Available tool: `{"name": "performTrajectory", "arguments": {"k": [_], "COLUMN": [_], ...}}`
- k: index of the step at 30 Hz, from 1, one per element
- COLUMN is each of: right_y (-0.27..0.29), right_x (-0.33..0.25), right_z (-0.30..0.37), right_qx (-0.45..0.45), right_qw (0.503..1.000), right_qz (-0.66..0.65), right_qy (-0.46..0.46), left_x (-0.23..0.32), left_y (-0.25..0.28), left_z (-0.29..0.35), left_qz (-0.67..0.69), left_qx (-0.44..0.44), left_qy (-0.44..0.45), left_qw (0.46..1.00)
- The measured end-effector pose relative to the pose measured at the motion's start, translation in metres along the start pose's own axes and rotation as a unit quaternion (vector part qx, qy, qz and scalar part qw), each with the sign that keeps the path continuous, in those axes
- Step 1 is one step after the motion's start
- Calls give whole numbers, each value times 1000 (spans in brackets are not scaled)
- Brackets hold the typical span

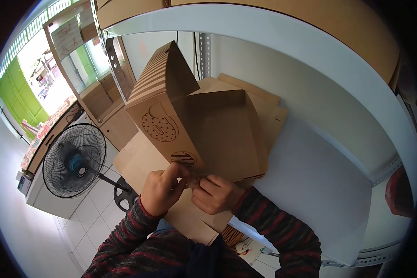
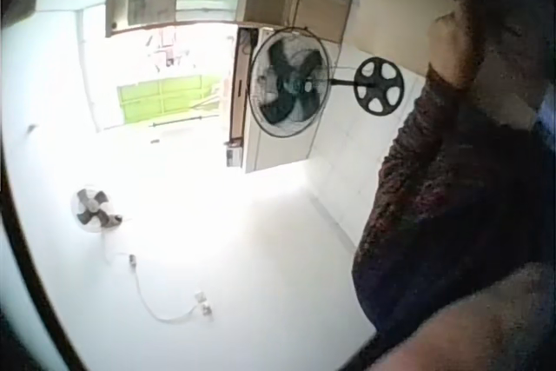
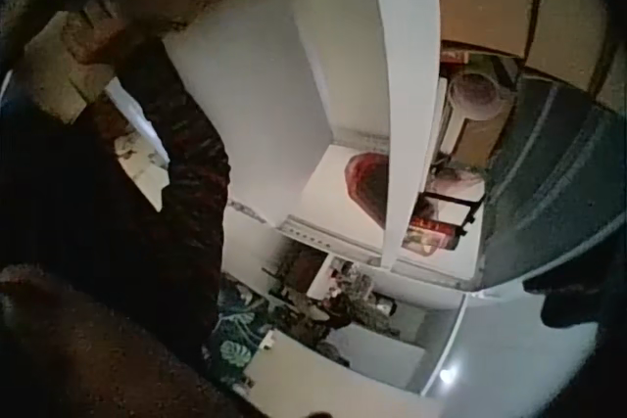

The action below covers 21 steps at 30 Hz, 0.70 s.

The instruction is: The person assembles flat cardboard boxes by folding flaps and securing them with adhesive tape. They handle multiple boxes, folding each one into a three-dimensional shape and taping the seams to complete the assembly.

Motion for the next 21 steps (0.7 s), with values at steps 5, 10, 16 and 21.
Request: {"name": "performTrajectory", "arguments": {"k": [5,10,16,21], "right_y": [-5,-6,-5,-6], "right_x": [4,15,15,15], "right_z": [4,2,6,6], "right_qx": [11,37,27,29], "right_qw": [999,993,993,992], "right_qz": [-14,14,-37,-41], "right_qy": [-50,-108,-108,-118], "left_x": [-3,-9,-9,-30], "left_y": [-2,1,14,6], "left_z": [1,6,17,20], "left_qz": [-8,16,104,127], "left_qx": [-4,-11,140,96], "left_qy": [-21,-61,-85,3], "left_qw": [1000,998,981,987]}}
Point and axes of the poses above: each hand's wrist, its own z-axis away from the middle knuckle, its own y-axis out of the back of the hand, x = y × z, the point moved 5 cm from there along -z, towards the middle knuckle, and after that the axes turned 13 degrees about y, right-handed, at the moved point
